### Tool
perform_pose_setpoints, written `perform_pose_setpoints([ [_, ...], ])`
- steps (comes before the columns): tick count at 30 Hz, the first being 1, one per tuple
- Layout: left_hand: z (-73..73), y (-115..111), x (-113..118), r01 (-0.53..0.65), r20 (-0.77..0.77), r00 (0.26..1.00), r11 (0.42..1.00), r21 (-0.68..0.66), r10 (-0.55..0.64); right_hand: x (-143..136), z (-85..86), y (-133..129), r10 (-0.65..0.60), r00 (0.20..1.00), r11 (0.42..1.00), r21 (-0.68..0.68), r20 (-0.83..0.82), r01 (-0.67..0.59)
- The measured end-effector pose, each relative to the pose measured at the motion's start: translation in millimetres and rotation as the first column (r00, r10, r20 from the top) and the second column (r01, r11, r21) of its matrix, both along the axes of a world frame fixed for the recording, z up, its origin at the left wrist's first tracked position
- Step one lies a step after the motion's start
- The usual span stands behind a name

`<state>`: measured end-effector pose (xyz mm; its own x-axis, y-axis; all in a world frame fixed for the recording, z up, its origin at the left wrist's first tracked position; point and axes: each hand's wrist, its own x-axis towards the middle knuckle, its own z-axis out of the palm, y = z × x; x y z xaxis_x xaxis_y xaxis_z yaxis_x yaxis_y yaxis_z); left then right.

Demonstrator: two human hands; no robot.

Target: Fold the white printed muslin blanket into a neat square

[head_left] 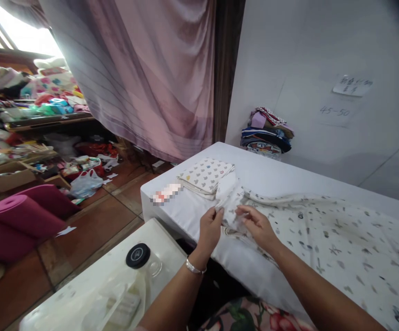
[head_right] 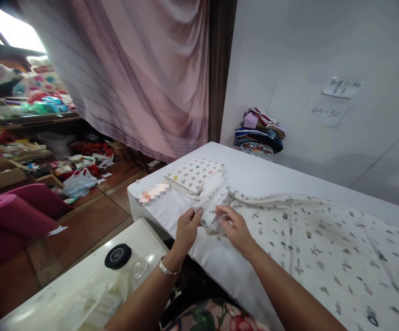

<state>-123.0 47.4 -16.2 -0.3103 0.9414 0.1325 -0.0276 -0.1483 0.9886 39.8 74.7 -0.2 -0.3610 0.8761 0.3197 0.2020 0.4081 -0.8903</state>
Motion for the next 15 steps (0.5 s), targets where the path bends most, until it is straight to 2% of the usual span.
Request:
perform_pose_setpoints([
  [4, 0.1, -11.6, -25.7, -0.204, 0.233, 0.951, 0.979, -0.021, 0.203, 20.9, -2.0, 19.2, -0.116, 0.986, 0.993, 0.027, 0.123, 0.114],
  [7, 1.9, -21.0, -51.8, -0.298, 0.492, 0.82, 0.952, -0.068, 0.292, 35.4, -5.0, 40.8, -0.162, 0.966, 0.987, 0.044, 0.2, 0.156],
  [9, 2.7, -25.6, -70.4, -0.362, 0.601, 0.715, 0.925, -0.117, 0.357, 40.4, -6.9, 57.3, -0.173, 0.953, 0.983, 0.097, 0.25, 0.153],
  [12, 2.8, -30.2, -93.3, -0.454, 0.636, 0.632, 0.877, -0.158, 0.442, 37.8, -8.8, 83.3, -0.179, 0.926, 0.976, 0.177, 0.332, 0.126],
  [15, 2.5, -33.4, -103.9, -0.484, 0.616, 0.635, 0.861, -0.152, 0.466, 23.6, -9.2, 106.7, -0.182, 0.903, 0.977, 0.176, 0.389, 0.121],
])
